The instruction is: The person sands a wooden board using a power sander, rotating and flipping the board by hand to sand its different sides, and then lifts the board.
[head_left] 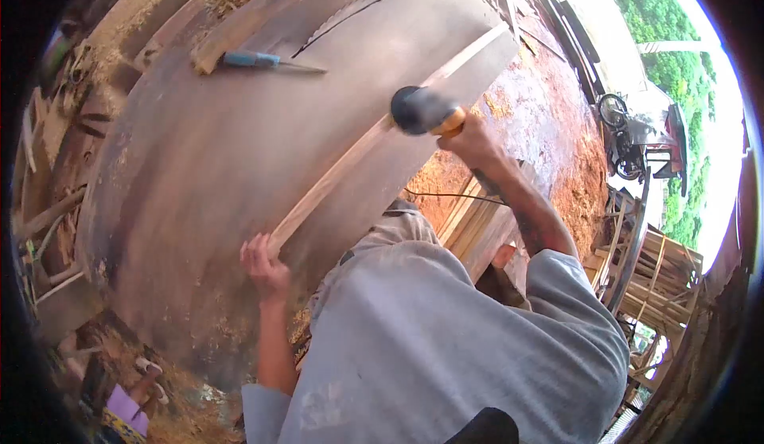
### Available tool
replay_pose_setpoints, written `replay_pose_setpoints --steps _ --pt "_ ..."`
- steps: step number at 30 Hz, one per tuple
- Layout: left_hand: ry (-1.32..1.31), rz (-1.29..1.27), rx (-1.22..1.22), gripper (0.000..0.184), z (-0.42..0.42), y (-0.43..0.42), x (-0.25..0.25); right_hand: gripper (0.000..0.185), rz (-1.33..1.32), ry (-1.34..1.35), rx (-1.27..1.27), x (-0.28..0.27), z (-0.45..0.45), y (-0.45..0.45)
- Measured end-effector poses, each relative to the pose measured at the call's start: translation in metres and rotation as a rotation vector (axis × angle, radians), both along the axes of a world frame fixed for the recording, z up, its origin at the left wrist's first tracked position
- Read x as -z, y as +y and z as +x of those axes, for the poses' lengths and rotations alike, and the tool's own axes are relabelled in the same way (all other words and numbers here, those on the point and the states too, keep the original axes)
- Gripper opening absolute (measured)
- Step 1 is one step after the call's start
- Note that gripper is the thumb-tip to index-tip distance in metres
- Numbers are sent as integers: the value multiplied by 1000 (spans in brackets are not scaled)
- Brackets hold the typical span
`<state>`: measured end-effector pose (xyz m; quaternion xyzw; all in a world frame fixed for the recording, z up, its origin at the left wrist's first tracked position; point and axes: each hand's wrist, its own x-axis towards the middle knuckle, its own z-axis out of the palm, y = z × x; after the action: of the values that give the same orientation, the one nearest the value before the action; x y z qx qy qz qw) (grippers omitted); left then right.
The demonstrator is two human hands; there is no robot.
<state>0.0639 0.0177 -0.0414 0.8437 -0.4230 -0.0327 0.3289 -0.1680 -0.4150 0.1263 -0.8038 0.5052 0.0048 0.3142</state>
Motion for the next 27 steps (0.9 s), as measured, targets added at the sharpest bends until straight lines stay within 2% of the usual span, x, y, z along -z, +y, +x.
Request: replay_pose_setpoints --steps 2,4,5,8,10,11,12,14,17,18,21,23,24,26,27 --pt "-56 -28 -41 40 -1 2 11 46 -48 143 82 -26 1 -43" --pt "-24 -23 -107 39 -8 -1 9 43 30 84 154 -4 -23 -109" --pt "-2 -21 -174 38 -12 -2 7 39 -56 95 123 27 -50 -155" --pt "-16 -37 -272 38 -22 1 20 34 -80 149 273 -5 -46 -212" --pt "-16 -27 -311 38 -28 4 26 36 -73 129 307 11 -70 -273" --pt "-20 -22 -351 38 -32 4 26 35 -72 35 283 21 -86 -304" --pt "-17 -11 -353 38 -35 3 23 35 -82 122 334 9 -82 -319" --pt "43 118 -402 44 -38 3 13 36 -96 190 373 8 -93 -359" --pt "-12 175 -370 51 -38 -1 5 38 -88 67 327 -5 -89 -392" --pt "-16 184 -371 51 -36 0 6 37 -105 153 385 20 -111 -428" --pt "-26 227 -311 56 -38 -1 -9 34 -40 68 387 19 -106 -440" --pt "208 456 -474 57 -38 -29 -41 38 -21 88 393 26 -100 -438" --pt "197 481 -485 57 -35 -16 -34 36 -7 141 377 14 -85 -420" --pt "110 317 -345 59 -30 13 0 35 26 65 325 17 -84 -399" --pt "103 319 -356 59 -28 17 4 35 31 58 315 19 -81 -385"
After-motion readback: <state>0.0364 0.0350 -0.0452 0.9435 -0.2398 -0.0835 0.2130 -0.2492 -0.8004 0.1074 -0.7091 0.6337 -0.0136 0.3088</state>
